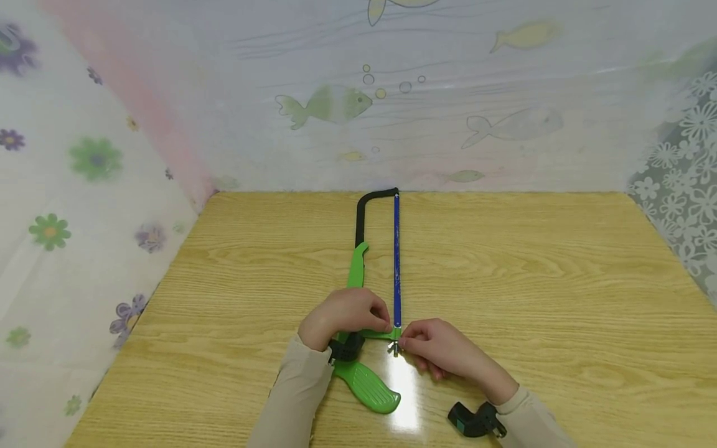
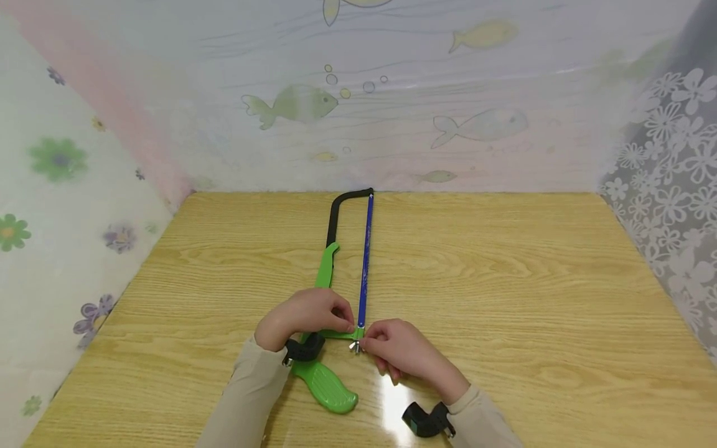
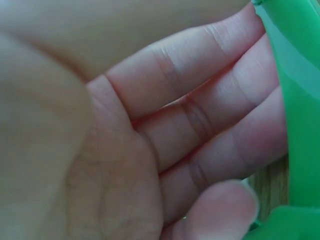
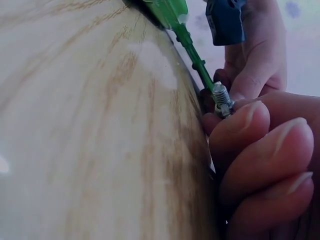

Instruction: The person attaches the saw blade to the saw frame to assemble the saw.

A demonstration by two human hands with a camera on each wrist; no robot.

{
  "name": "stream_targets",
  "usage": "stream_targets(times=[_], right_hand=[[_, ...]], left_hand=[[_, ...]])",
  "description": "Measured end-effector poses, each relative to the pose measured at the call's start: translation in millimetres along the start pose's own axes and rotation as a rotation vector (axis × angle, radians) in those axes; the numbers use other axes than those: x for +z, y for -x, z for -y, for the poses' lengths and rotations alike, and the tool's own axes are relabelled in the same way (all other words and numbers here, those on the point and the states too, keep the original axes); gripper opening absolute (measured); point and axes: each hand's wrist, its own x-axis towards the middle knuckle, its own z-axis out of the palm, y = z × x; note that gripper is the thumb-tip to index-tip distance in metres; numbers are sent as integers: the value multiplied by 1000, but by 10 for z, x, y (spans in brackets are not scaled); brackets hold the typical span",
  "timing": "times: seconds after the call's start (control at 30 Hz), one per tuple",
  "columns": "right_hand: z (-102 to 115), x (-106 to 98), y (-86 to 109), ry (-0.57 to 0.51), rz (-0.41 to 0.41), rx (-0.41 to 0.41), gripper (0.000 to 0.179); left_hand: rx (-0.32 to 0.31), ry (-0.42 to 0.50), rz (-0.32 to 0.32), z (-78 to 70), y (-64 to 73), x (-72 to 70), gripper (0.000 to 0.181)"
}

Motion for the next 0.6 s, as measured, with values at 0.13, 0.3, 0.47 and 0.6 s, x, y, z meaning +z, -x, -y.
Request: stream_targets(times=[0.13,0.3,0.47,0.6], right_hand=[[-12,-1,-17,9,-10,5,22],[-90,4,-41,0,-13,4,24],[-105,22,-39,3,-27,6,25],[-113,20,-37,-2,-25,-1,26]], left_hand=[[-2,-1,1,2,-6,-8,7],[0,3,1,11,-6,0,8],[-1,12,1,10,1,11,8],[-2,14,4,4,4,11,8]])
